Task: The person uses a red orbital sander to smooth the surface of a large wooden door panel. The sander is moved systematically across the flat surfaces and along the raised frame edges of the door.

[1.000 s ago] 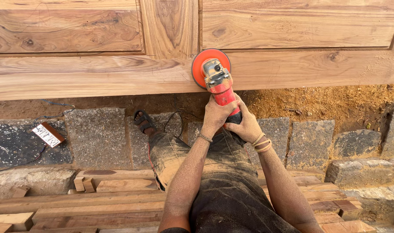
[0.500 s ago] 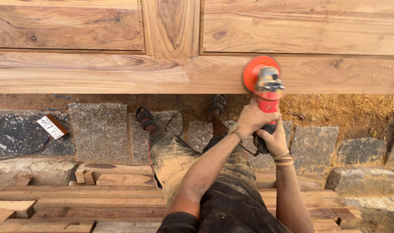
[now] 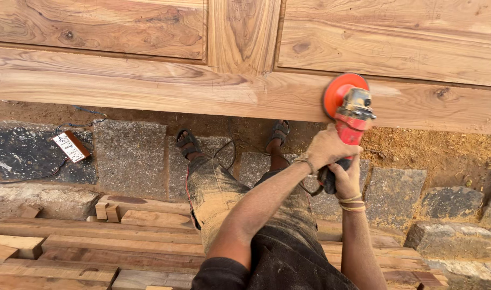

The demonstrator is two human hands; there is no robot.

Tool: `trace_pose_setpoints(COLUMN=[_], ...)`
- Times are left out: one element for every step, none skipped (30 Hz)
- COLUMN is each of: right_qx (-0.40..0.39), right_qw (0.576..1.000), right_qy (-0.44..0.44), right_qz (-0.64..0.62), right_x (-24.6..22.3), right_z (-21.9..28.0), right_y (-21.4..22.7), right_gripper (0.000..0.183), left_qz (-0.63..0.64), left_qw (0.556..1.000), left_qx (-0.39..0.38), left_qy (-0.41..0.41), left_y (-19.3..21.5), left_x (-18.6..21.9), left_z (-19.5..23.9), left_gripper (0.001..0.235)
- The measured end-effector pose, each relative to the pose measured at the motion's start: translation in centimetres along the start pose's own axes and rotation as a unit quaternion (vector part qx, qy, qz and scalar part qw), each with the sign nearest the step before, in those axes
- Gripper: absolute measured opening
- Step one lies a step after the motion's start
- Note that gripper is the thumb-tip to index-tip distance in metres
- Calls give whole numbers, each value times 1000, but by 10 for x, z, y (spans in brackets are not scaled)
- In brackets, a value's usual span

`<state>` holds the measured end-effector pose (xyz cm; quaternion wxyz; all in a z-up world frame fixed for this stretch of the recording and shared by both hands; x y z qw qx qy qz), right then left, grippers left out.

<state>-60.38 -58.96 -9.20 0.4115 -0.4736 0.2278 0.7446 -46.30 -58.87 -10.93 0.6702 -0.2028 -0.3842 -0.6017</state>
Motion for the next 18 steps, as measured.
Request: trace_pose_setpoints(right_qx=[-14,-28,-43,-52,-58,-64,-94,-125,-154,-171,-187,-203,-212,-220,-226,-229,-232,-234], right_qw=[1000,999,998,996,994,991,992,990,987,984,980,976,972,967,962,954,945,934], right_qy=[-12,-24,-33,-59,-84,-109,-80,-52,-25,-18,-9,-1,9,18,26,37,46,54], right_qz=[11,22,35,34,35,37,36,36,34,48,61,74,100,126,151,189,227,266], right_x=[3,5,4,5,4,4,-5,-12,-18,-19,-20,-21,-21,-21,-20,-20,-21,-22], right_z=[0,0,-3,-3,0,2,3,3,5,7,7,9,9,9,11,10,10,13], right_y=[-17,-35,-55,-75,-93,-112,-133,-153,-172,-188,-203,-218,-233,-247,-261,-275,-288,-301], right_gripper=[72,71,69,73,76,80,85,90,95,96,97,98,99,100,101,101,101,102], left_qz=[11,21,32,38,45,52,53,55,55,61,65,70,97,125,151,155,160,165], left_qw=[1000,999,997,995,994,992,991,990,988,987,985,983,978,971,964,961,957,953], left_qx=[23,47,72,87,101,114,122,130,136,139,141,144,162,180,194,213,232,250], left_qy=[5,11,14,10,5,0,13,27,43,59,74,90,92,94,97,82,67,52], left_y=[21,41,63,83,99,116,131,146,160,173,187,200,214,226,237,250,263,274], left_x=[-7,-15,-21,-28,-34,-40,-47,-54,-63,-71,-79,-86,-93,-100,-108,-116,-125,-136], left_z=[11,21,30,39,49,59,67,75,84,94,102,110,118,126,135,142,149,155], left_gripper=[97,97,97,94,91,88,88,89,89,87,84,82,81,79,78,76,74,71])
Point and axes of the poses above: each hand's wrist, its own z-axis away from the middle knuckle, its own y-axis out of the back of the hand, x = y × z, the point moved 7 cm from there along -z, towards the middle knuckle, and after that the axes turned 1 degree about z, right-handed, at the moved point
